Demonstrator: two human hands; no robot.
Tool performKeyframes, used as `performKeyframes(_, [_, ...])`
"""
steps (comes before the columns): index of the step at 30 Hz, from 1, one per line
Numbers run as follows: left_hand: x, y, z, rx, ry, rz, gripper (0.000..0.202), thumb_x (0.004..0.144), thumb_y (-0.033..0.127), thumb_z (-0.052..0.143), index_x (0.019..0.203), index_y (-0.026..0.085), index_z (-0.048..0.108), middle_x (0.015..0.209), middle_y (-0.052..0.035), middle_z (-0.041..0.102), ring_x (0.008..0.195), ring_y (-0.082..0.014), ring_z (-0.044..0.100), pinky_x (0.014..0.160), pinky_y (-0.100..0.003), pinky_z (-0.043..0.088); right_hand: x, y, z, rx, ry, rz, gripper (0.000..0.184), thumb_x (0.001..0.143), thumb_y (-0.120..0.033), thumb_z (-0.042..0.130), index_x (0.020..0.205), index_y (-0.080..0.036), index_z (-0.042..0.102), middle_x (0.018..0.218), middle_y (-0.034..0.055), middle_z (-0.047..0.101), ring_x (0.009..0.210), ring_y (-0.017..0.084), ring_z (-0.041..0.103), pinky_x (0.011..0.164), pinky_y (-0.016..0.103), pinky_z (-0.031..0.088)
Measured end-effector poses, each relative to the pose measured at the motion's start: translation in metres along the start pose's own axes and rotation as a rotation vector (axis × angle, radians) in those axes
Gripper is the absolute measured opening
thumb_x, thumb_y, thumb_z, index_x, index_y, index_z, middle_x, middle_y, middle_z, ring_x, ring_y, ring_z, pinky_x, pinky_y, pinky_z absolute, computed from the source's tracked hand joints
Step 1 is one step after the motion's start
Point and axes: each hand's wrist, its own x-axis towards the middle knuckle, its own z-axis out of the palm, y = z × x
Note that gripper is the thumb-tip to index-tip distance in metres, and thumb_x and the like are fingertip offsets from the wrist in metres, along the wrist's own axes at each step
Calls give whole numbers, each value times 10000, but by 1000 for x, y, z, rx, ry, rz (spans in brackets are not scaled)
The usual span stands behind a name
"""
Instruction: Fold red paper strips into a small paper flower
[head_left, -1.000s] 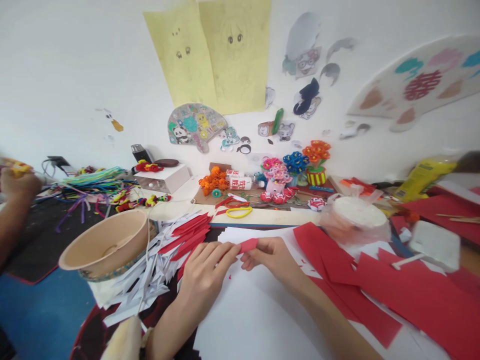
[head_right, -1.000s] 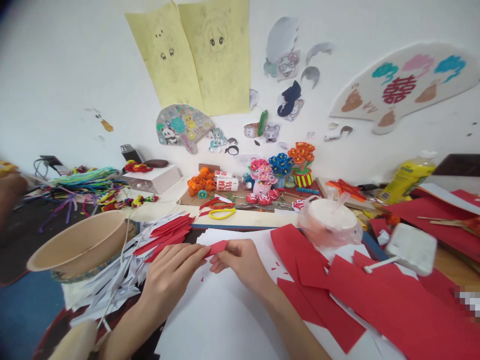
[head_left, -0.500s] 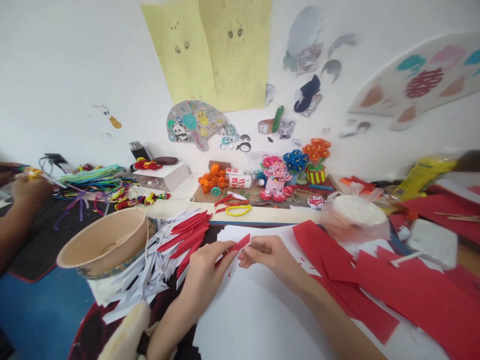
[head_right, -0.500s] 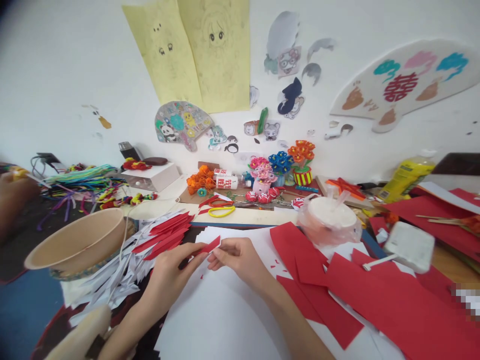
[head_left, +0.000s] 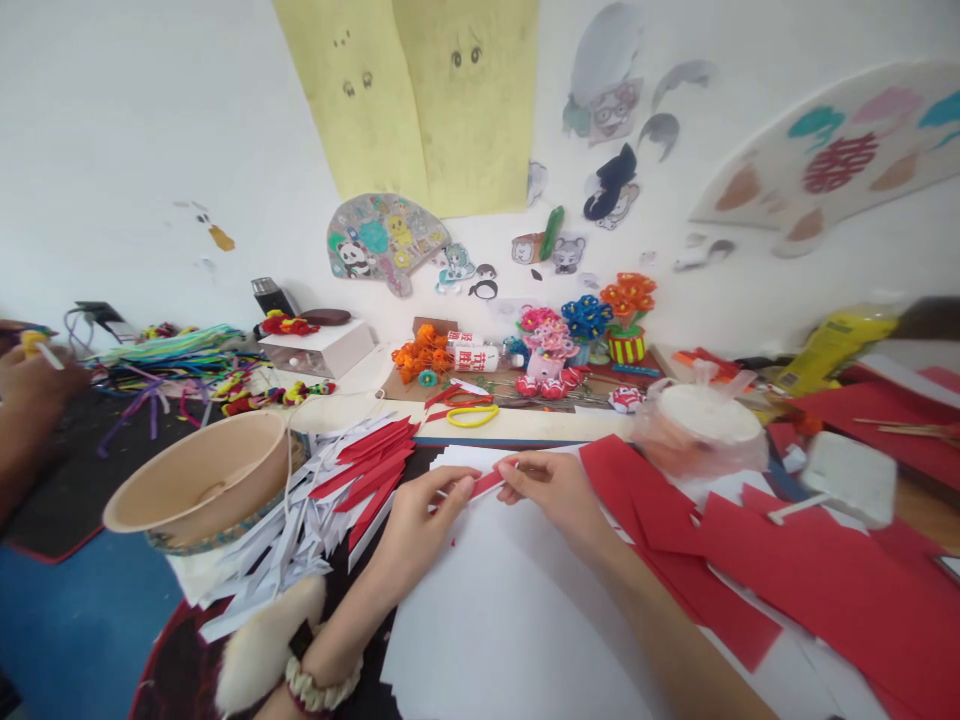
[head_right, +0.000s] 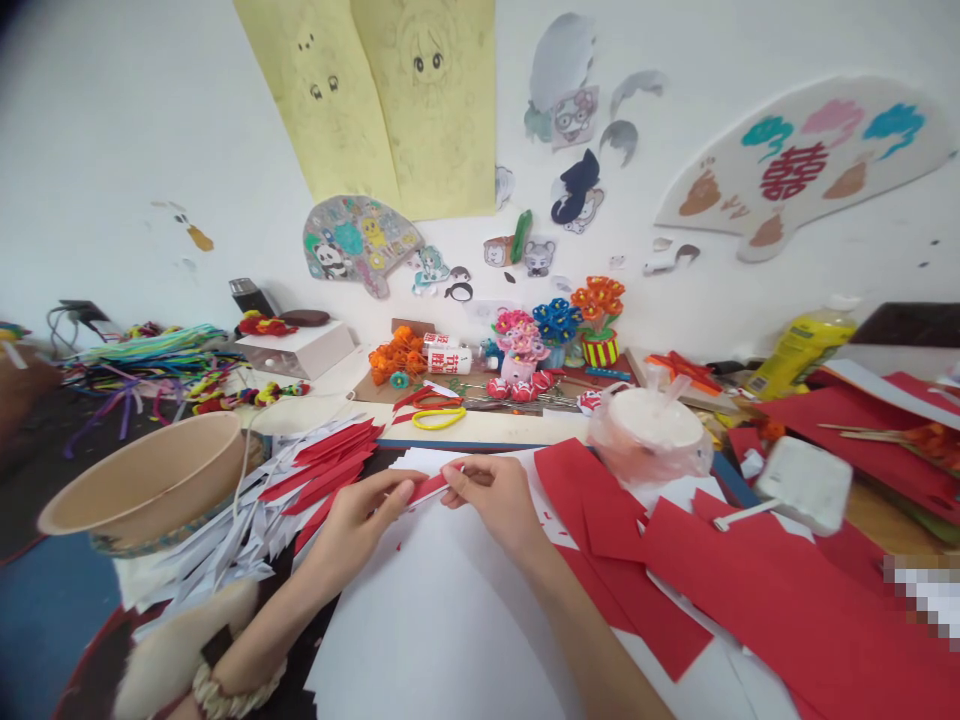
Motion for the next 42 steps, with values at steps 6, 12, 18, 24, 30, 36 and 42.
performKeyframes(6, [3, 0, 11, -212, 234, -94, 417, 935, 457, 382, 896, 163, 676, 917, -75, 715, 838, -188, 641, 729, -293, 512, -4, 3, 7, 70, 56, 46, 487, 620, -574, 768, 778, -116, 726, 651, 84, 719, 659, 260, 723, 713, 400, 604])
performKeyframes(12, [8, 2, 25, -376, 441, -145, 385, 915, 437, 418, 819, 144, 648, 835, -75, 683, 789, -177, 630, 729, -288, 517, -11, 10, 24, 100, 19, 38, 488, 647, -576, 754, 799, -113, 731, 786, 111, 737, 764, 307, 727, 799, 457, 587])
performKeyframes(18, [11, -3, 7, -75, 152, -1, 276, 882, 398, 520, 917, 175, 678, 927, -55, 711, 826, -177, 641, 705, -267, 497, -3, 11, 10, 75, 122, -10, 471, 621, -560, 776, 809, -132, 721, 762, 101, 742, 724, 298, 728, 745, 434, 593])
performKeyframes(24, [14, -8, 2, 267, 25, 181, 164, 847, 266, 594, 967, 199, 682, 955, -50, 723, 859, -193, 652, 721, -284, 494, 5, 10, -3, -160, 102, -104, 320, 733, -439, 704, 917, -177, 702, 751, 61, 744, 751, 269, 724, 700, 376, 560])
performKeyframes(30, [38, -15, 15, 331, -18, 175, 110, 814, 276, 635, 873, 207, 698, 890, -38, 736, 808, -194, 654, 723, -287, 481, 18, 20, -22, -502, 69, -230, 114, 804, -292, 579, 842, -208, 646, 732, 13, 704, 712, 195, 667, 654, 305, 481])
performKeyframes(36, [50, -28, 28, 348, -26, 192, 109, 800, 246, 640, 874, 213, 713, 927, -48, 722, 899, -219, 625, 801, -334, 466, 24, 29, -28, -681, 65, -302, 107, 831, -181, 503, 827, -205, 607, 848, 32, 672, 805, 198, 618, 740, 319, 453])
performKeyframes(42, [50, -32, 28, 399, -46, 190, 89, 776, 222, 666, 842, 208, 725, 915, -53, 705, 904, -212, 609, 821, -330, 455, 25, 35, -28, -784, 64, -348, 101, 843, -155, 535, 813, -205, 617, 928, 65, 612, 935, 232, 557, 837, 361, 420])
